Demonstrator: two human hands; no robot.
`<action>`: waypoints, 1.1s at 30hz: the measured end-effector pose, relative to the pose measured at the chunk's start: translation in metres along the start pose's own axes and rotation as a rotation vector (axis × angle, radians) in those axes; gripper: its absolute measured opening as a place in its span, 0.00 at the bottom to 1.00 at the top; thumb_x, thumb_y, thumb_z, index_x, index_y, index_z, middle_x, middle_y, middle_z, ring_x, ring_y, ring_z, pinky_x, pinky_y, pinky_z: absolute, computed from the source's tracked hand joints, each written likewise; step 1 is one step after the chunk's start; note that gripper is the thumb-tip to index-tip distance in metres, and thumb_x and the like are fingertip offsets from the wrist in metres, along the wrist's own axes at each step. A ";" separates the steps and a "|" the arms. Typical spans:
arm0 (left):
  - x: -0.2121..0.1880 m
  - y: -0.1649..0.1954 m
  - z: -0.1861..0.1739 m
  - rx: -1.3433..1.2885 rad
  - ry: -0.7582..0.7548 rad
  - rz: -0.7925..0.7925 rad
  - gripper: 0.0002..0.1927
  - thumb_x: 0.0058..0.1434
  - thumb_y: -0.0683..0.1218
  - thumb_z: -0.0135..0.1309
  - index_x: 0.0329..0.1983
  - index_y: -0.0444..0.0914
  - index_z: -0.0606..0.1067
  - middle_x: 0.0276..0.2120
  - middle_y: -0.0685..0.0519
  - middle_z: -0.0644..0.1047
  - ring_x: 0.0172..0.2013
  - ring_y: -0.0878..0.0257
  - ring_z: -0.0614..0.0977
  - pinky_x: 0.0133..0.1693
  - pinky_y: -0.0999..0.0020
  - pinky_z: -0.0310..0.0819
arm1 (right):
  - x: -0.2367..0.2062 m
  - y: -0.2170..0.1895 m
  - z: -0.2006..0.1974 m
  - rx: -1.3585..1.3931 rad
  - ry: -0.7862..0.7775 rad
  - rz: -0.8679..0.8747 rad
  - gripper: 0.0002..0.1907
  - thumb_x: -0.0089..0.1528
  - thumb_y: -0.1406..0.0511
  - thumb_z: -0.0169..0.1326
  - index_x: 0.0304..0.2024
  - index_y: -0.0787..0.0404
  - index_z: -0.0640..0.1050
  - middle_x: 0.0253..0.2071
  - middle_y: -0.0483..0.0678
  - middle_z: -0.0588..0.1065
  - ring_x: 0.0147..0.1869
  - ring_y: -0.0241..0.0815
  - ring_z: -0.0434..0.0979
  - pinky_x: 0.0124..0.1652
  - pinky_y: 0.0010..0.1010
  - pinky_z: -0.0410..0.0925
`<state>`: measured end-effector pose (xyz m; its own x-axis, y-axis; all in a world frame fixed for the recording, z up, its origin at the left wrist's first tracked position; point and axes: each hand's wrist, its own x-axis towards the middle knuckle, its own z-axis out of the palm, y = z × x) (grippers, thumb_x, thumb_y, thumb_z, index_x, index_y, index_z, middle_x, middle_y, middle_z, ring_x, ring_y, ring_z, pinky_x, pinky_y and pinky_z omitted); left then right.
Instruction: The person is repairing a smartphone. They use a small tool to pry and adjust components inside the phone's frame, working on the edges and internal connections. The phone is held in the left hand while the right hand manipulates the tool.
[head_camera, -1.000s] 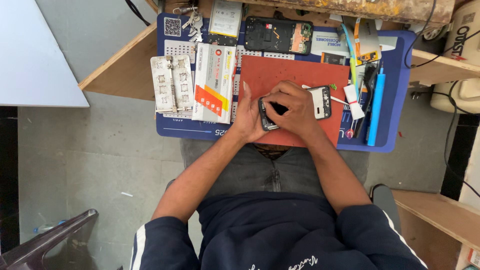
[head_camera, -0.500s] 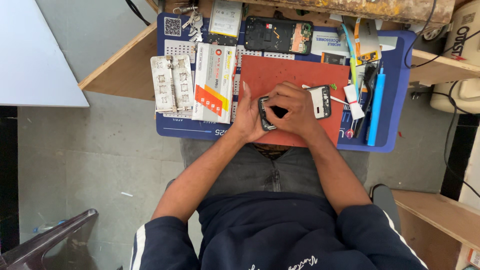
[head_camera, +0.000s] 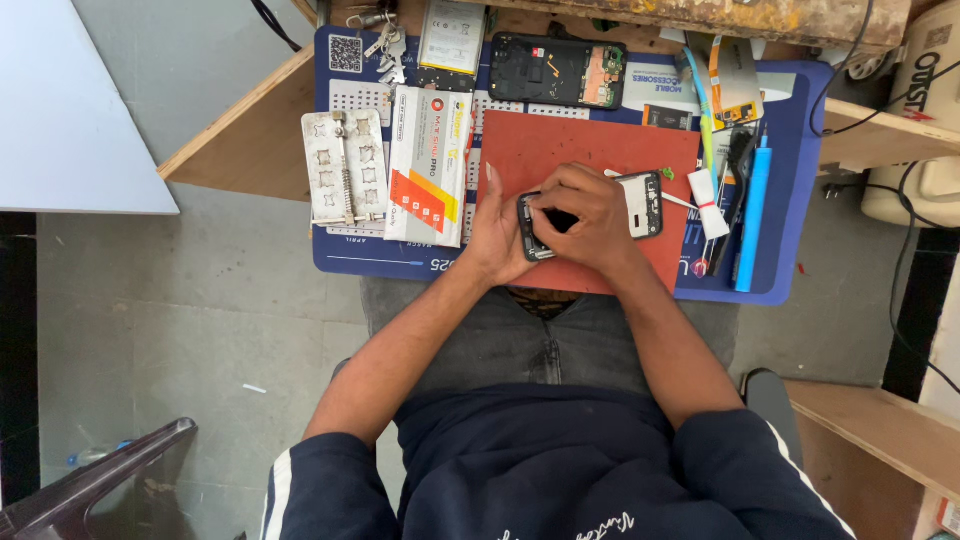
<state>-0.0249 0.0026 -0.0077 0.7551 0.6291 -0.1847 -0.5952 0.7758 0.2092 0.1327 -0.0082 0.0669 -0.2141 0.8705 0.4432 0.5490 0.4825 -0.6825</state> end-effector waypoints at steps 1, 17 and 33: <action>0.000 0.000 0.000 0.002 -0.002 0.001 0.55 0.67 0.79 0.25 0.70 0.25 0.61 0.60 0.39 0.73 0.60 0.52 0.77 0.61 0.55 0.74 | 0.000 0.000 -0.001 0.020 -0.003 0.001 0.07 0.52 0.70 0.65 0.32 0.61 0.81 0.34 0.44 0.75 0.37 0.42 0.78 0.34 0.32 0.69; -0.001 -0.001 -0.002 0.020 0.015 0.000 0.55 0.68 0.79 0.25 0.70 0.25 0.61 0.59 0.38 0.73 0.59 0.51 0.78 0.60 0.53 0.74 | 0.002 -0.003 -0.002 0.040 -0.023 0.011 0.06 0.53 0.71 0.64 0.33 0.61 0.82 0.34 0.45 0.76 0.37 0.42 0.78 0.35 0.31 0.69; 0.001 -0.001 -0.003 -0.008 0.019 -0.005 0.55 0.67 0.79 0.26 0.70 0.25 0.61 0.61 0.38 0.72 0.60 0.51 0.77 0.61 0.54 0.73 | 0.002 -0.005 0.001 0.002 0.012 0.029 0.06 0.53 0.71 0.65 0.34 0.61 0.83 0.34 0.45 0.76 0.36 0.41 0.78 0.34 0.31 0.69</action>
<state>-0.0244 0.0022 -0.0113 0.7530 0.6256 -0.2042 -0.5934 0.7796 0.2002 0.1289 -0.0091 0.0708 -0.1883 0.8828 0.4303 0.5534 0.4574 -0.6961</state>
